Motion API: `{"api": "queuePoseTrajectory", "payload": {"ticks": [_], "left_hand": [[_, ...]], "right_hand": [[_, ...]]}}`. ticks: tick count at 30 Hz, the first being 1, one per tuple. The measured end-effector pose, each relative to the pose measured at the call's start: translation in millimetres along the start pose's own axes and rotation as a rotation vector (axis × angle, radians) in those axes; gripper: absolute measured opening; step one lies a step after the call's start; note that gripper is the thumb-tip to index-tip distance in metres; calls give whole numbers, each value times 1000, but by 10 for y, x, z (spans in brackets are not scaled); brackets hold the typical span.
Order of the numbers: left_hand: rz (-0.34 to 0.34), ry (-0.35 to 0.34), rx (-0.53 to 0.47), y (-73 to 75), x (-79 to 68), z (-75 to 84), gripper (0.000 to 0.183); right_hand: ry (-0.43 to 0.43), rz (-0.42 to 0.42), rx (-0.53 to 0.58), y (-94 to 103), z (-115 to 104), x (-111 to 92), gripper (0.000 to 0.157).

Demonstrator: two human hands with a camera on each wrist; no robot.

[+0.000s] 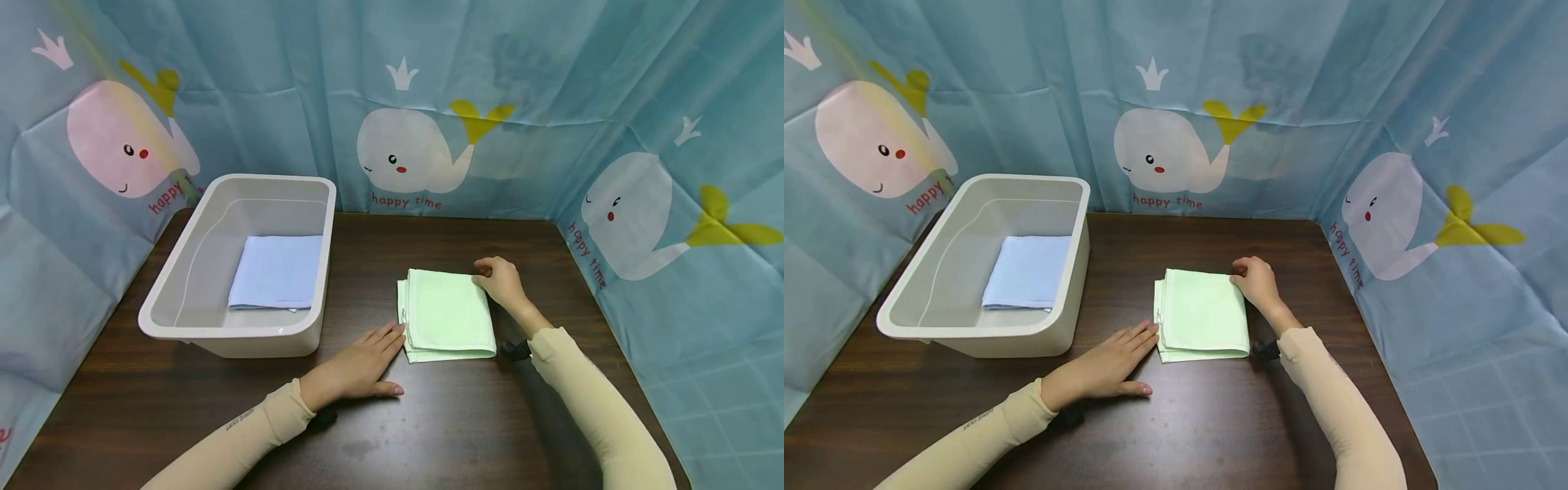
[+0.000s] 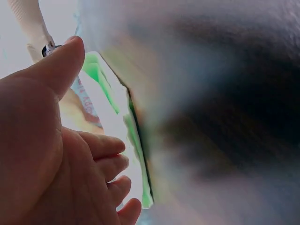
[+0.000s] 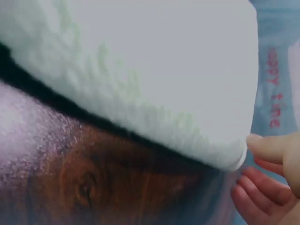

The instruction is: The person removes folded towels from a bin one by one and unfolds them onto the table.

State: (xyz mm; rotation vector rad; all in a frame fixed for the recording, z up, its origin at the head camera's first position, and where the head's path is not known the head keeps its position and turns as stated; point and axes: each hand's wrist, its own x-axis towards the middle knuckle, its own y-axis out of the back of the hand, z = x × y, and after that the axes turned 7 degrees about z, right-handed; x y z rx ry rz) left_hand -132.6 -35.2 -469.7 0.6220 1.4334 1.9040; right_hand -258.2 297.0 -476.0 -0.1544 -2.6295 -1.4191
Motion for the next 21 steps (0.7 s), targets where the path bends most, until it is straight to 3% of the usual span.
{"api": "queuePoseTrajectory", "payload": {"ticks": [6,9,13,21], "left_hand": [[-1,-1,-2,-3,0,-18,90],[-13,0,-2,-18,-3,-36,90],[-21,-8,14,-38,-2,-51,89],[-32,-13,39,-49,-31,-54,87]], "right_hand": [[131,54,36,27,-396,-204,42],[214,17,63,-2,-605,-319,43],[253,-66,80,-97,-796,-487,45],[313,-208,95,-345,-891,-785,52]]}}
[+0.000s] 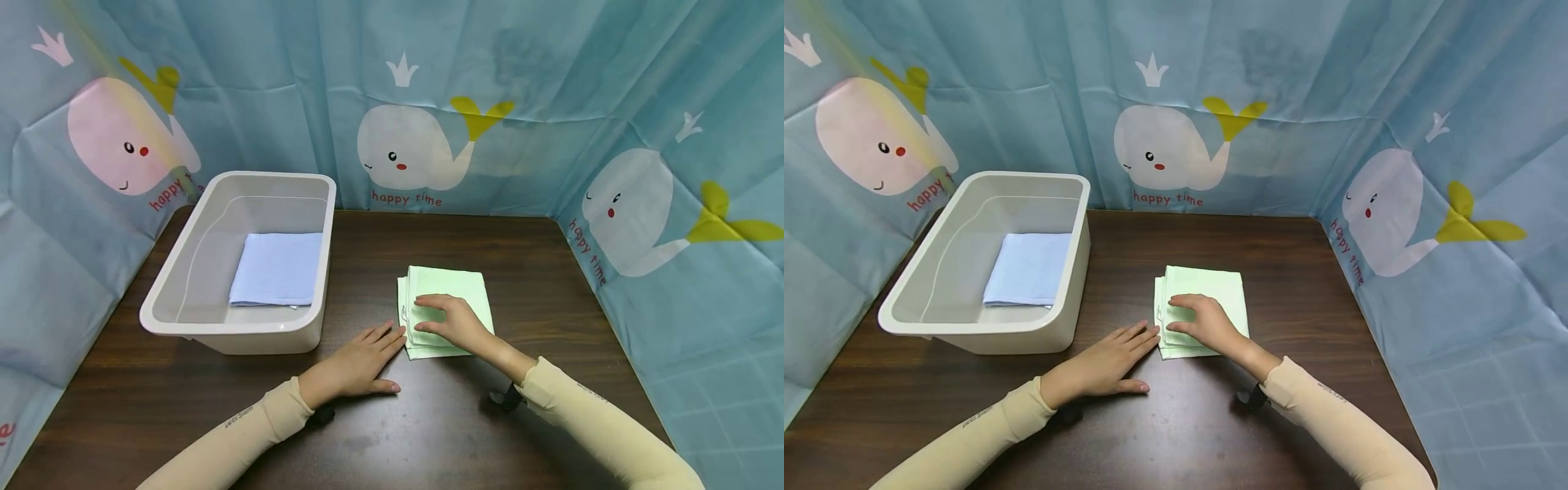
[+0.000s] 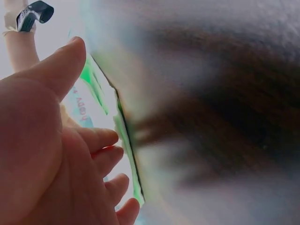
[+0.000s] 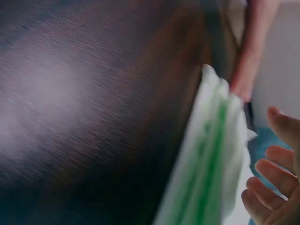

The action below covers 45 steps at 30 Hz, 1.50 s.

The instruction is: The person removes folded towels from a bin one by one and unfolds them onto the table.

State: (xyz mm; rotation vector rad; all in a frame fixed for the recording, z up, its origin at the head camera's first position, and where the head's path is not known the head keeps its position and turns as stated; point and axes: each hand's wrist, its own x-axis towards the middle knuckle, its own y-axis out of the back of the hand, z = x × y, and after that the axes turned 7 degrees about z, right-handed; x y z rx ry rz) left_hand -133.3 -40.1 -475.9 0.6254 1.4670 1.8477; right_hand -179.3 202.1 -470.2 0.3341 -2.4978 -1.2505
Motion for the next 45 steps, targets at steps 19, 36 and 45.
{"api": "queuePoseTrajectory", "payload": {"ticks": [19,36,45], "left_hand": [[-3,-2,-15,-24,-17,-17,85],[-25,10,-2,-18,-12,1,85],[-23,4,24,-38,0,-15,85]], "right_hand": [[194,0,-213,-229,48,-98,56],[258,-40,-317,-194,-25,-79,47],[256,-29,-338,-198,-41,-88,50]]}}
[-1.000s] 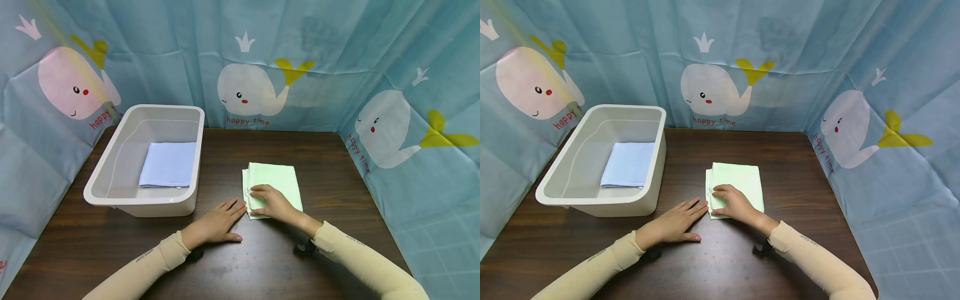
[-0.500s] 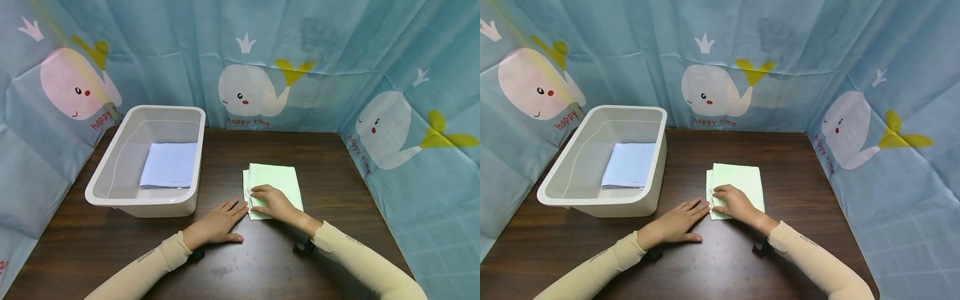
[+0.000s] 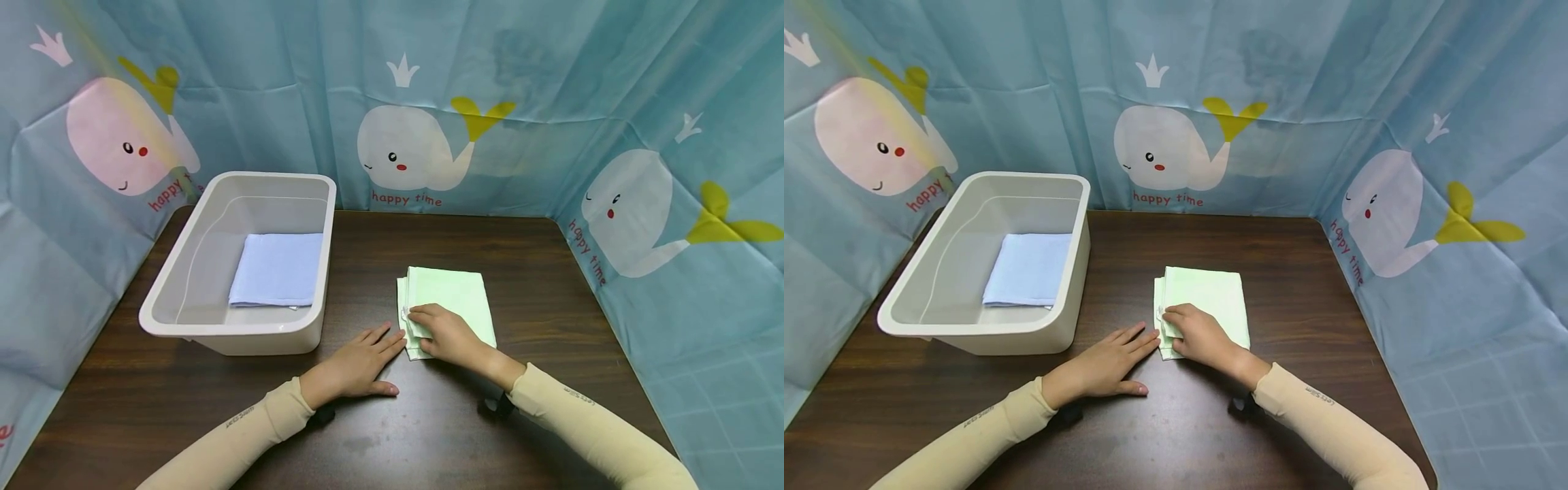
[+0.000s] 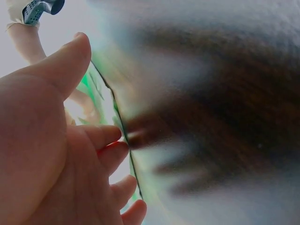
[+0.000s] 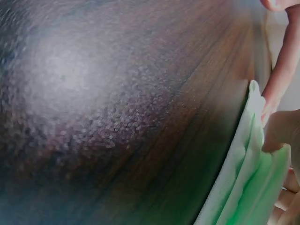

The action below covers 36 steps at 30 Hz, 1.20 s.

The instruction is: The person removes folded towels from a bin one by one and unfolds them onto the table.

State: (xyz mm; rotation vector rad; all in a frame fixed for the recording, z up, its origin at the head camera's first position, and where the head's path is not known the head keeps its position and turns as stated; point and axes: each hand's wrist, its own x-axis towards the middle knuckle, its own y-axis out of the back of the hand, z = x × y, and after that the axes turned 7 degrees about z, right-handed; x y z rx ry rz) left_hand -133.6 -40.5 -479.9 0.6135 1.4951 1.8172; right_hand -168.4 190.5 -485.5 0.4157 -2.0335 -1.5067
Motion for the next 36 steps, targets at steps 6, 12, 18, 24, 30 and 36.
{"api": "queuePoseTrajectory", "payload": {"ticks": [6,12,18,24,30,36], "left_hand": [[-9,6,-15,39,-14,19,84],[-18,10,-8,49,-7,28,84],[-17,10,-1,45,-1,27,84],[-13,11,-3,34,-1,27,85],[-8,9,0,29,2,23,85],[-9,8,7,26,1,20,86]], "right_hand": [[-22,35,16,-21,-2,12,49],[-26,88,79,-30,19,13,34],[2,124,114,-56,23,11,28],[-23,142,172,-93,23,14,24],[-109,156,234,-135,27,9,22],[-121,175,233,-148,21,9,21]]}}
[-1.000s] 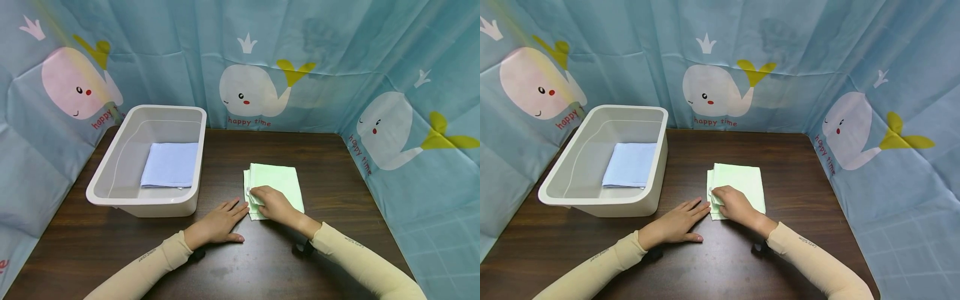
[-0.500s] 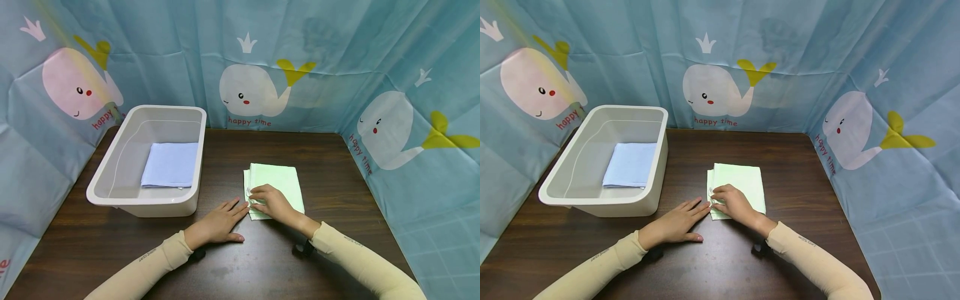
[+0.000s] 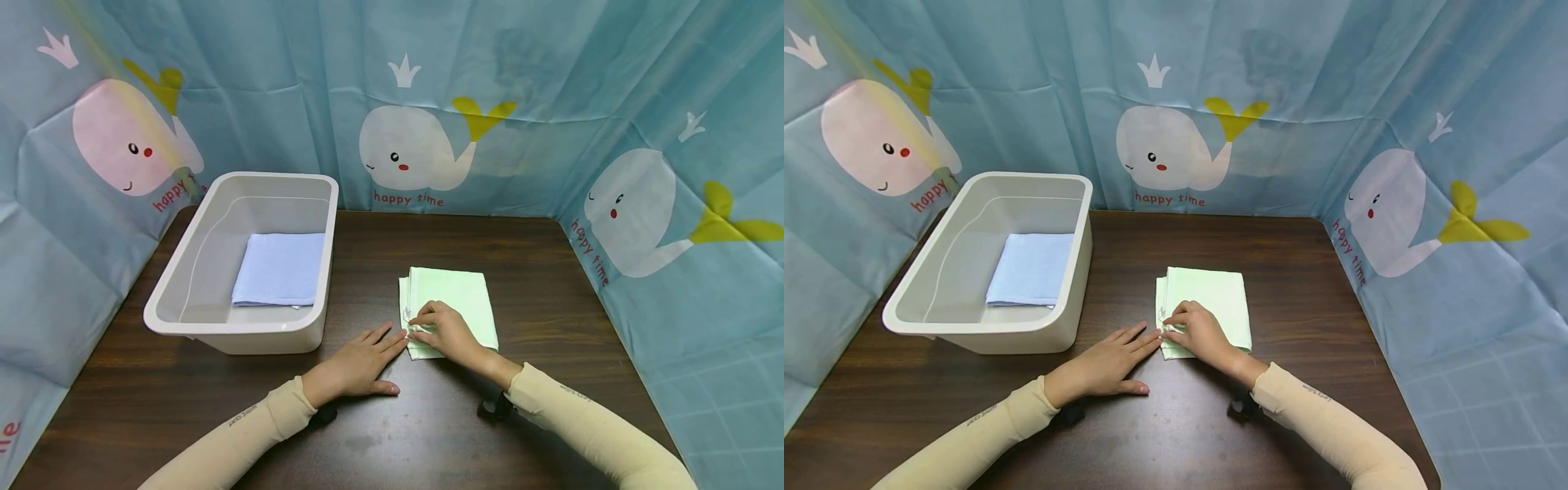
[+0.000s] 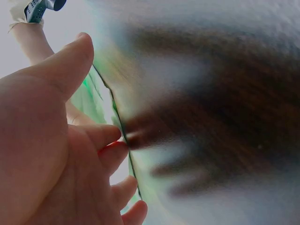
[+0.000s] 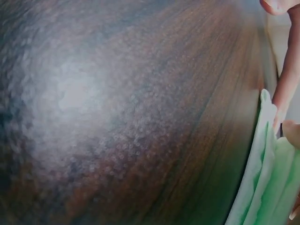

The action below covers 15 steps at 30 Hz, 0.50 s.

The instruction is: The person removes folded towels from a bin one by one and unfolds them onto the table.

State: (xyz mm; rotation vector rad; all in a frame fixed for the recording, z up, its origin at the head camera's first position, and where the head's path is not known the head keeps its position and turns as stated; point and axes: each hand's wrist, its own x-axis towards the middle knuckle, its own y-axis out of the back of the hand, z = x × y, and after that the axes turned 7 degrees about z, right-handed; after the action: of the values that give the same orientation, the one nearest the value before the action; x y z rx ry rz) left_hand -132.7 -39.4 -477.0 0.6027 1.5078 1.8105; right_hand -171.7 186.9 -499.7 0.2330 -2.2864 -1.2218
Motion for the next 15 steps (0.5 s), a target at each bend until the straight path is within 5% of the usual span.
{"api": "queuePoseTrajectory", "payload": {"ticks": [15], "left_hand": [[43,5,21,23,25,37,84]], "right_hand": [[-28,83,61,129,-33,15,13]]}}
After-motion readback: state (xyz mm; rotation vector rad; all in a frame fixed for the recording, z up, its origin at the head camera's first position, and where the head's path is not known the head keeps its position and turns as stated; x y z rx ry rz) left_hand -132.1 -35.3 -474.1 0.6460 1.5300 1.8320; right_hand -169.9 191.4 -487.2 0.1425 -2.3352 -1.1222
